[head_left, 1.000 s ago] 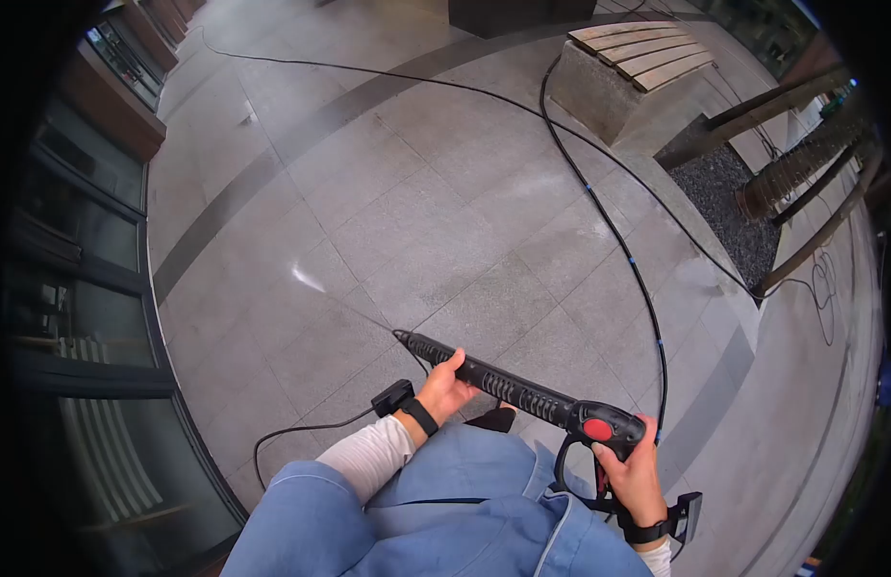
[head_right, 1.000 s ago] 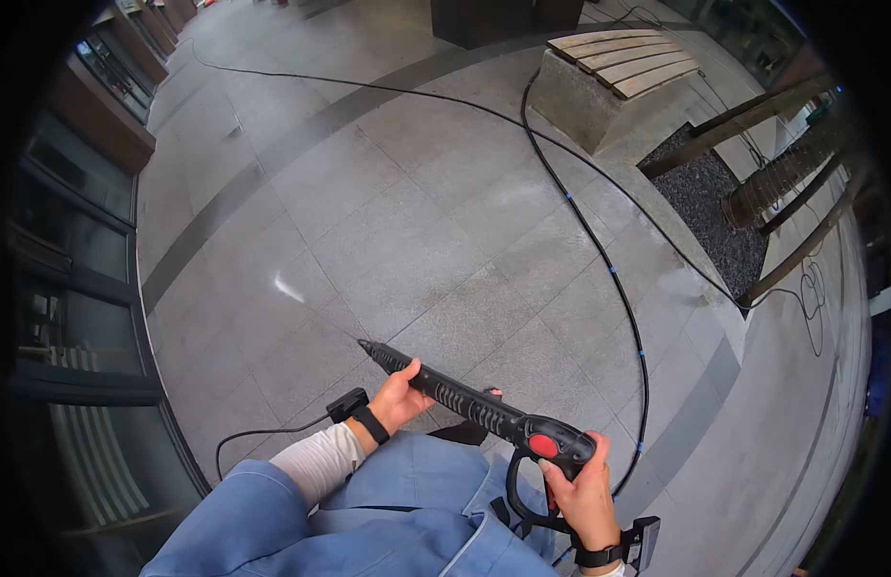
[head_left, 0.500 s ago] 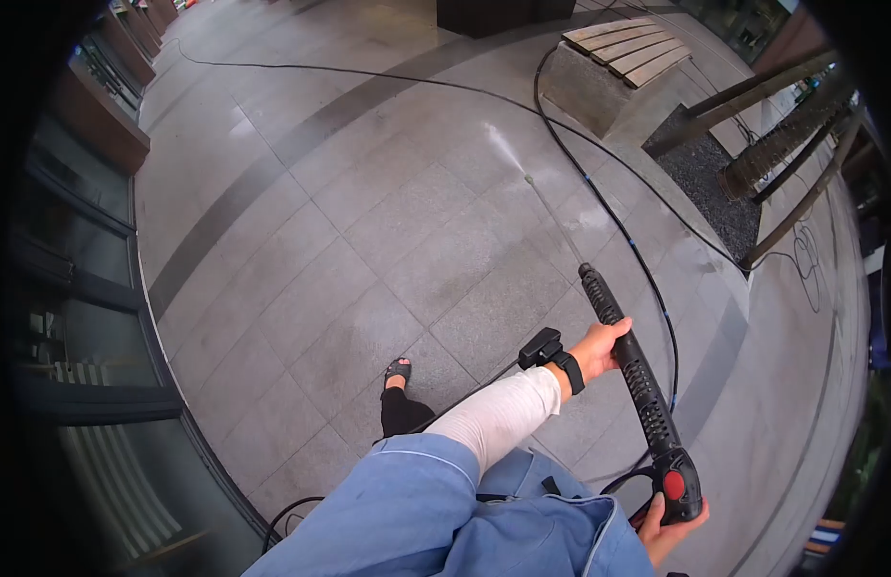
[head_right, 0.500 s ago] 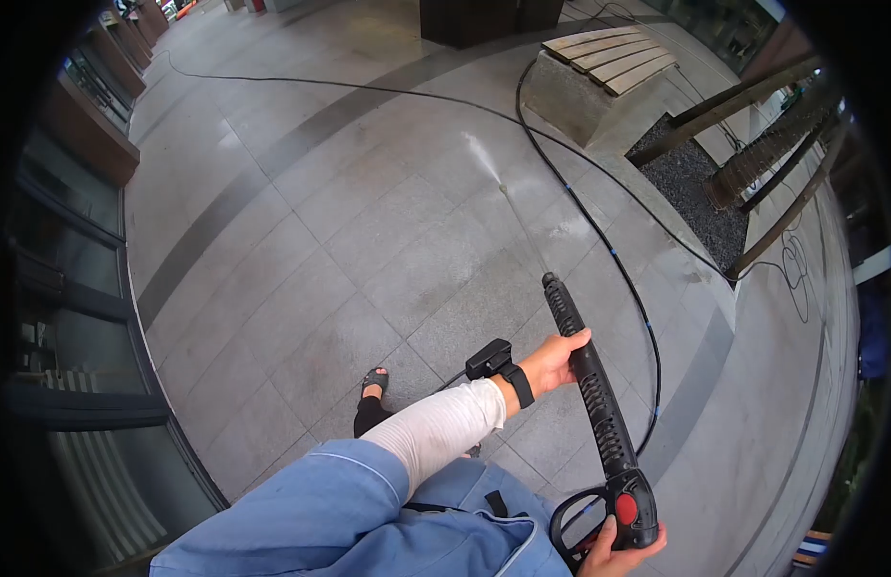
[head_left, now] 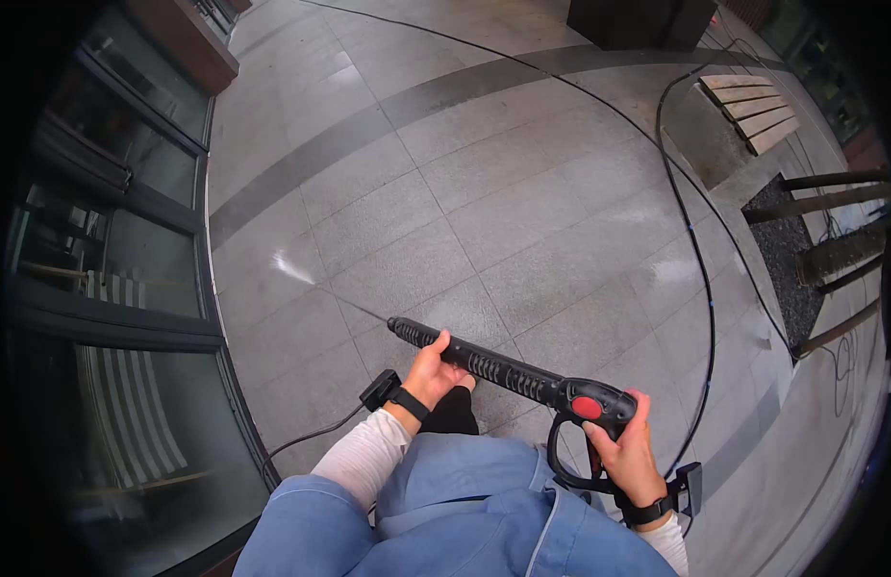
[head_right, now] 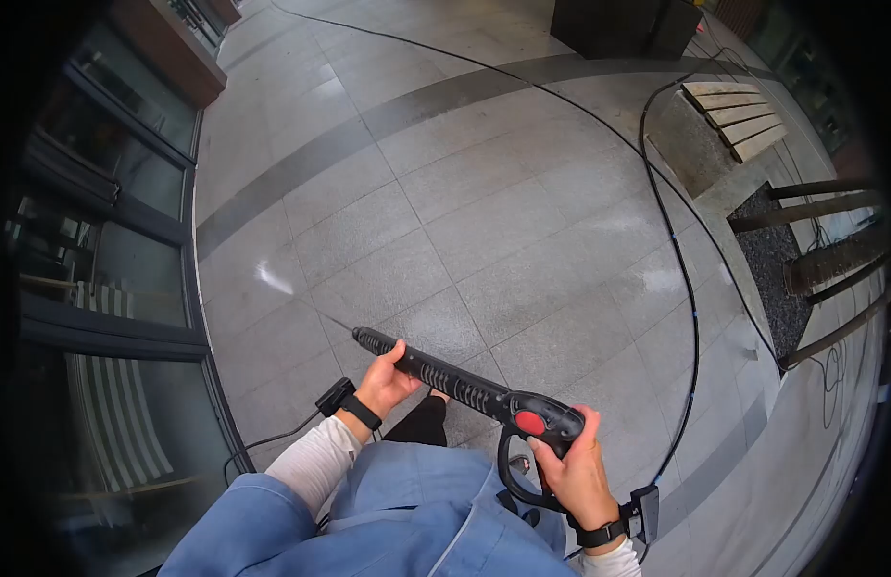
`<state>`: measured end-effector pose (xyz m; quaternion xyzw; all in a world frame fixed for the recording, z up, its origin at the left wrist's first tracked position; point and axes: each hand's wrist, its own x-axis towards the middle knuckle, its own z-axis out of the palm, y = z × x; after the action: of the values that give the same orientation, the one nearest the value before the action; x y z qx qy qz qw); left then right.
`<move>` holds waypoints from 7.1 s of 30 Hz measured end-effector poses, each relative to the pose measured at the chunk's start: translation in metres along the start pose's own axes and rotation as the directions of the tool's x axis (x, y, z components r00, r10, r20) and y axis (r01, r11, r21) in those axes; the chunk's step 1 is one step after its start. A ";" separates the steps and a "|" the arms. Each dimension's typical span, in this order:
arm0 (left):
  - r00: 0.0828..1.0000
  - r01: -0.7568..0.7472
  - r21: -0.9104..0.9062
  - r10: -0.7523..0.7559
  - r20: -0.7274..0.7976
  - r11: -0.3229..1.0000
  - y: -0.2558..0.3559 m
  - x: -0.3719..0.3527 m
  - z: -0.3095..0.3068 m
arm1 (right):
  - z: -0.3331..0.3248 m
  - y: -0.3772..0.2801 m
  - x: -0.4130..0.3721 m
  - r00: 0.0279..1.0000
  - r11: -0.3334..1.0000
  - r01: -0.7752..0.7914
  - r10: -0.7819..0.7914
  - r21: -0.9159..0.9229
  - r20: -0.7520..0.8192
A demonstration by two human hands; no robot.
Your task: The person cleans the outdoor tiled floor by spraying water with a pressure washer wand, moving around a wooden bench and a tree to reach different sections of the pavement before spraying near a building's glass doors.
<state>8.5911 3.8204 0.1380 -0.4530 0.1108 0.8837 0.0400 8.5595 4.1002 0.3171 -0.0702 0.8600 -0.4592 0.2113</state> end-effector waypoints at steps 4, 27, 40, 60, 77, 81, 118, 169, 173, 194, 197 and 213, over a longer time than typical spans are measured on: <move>0.999 0.022 -0.017 -0.023 -0.025 1.000 0.022 -0.018 -0.018 | 0.014 0.000 0.016 0.997 0.998 0.056 -0.055 -0.014 0.062; 0.913 0.235 0.316 -0.320 0.252 0.919 -0.058 0.116 0.168 | -0.034 0.003 -0.006 0.879 0.987 -0.143 0.094 -0.071 -0.467; 0.804 0.368 0.475 -0.530 0.269 0.799 -0.072 0.133 0.206 | 0.001 -0.025 -0.009 0.697 0.940 -0.340 0.271 0.027 -0.664; 0.789 0.384 0.611 -0.589 0.172 0.692 -0.121 0.184 0.320 | -0.079 -0.021 0.056 0.554 0.899 -0.405 0.388 0.169 -0.737; 0.854 0.494 0.446 -0.513 -0.088 0.746 -0.093 0.225 0.365 | -0.233 0.045 0.168 0.841 0.905 -0.381 0.424 0.188 -0.336; 0.749 0.497 0.688 -0.662 -0.033 0.529 -0.197 0.285 0.434 | -0.216 0.046 0.154 0.548 0.869 -0.429 0.467 0.246 -0.695; 0.676 0.366 0.818 -0.731 0.093 0.443 -0.168 0.416 0.653 | -0.253 -0.004 0.365 0.361 0.870 -0.390 0.447 0.302 -0.819; 0.819 0.356 0.762 -0.573 0.025 0.542 -0.100 0.441 0.723 | -0.303 -0.022 0.452 0.498 0.927 -0.273 0.366 0.259 -0.786; 0.794 0.396 0.753 -0.608 0.006 0.525 -0.091 0.432 0.732 | -0.302 -0.052 0.460 0.442 0.892 -0.327 0.437 0.312 -0.784; 0.576 0.523 0.727 -0.813 0.084 0.445 -0.131 0.417 0.701 | -0.264 -0.083 0.416 0.351 0.890 -0.386 0.385 0.242 -0.853; 0.476 0.524 0.745 -0.867 0.145 0.412 -0.178 0.368 0.702 | -0.268 -0.096 0.383 0.236 0.834 -0.549 0.212 0.050 -0.948; 0.558 0.483 0.635 -0.771 0.307 0.603 -0.167 0.318 0.558 | -0.192 -0.056 0.239 0.300 0.892 -0.334 0.408 0.306 -0.862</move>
<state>7.9911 4.1030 0.1690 -0.1589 0.1338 0.8374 0.5055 8.2580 4.1396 0.3854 0.3989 0.8085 -0.3886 -0.1902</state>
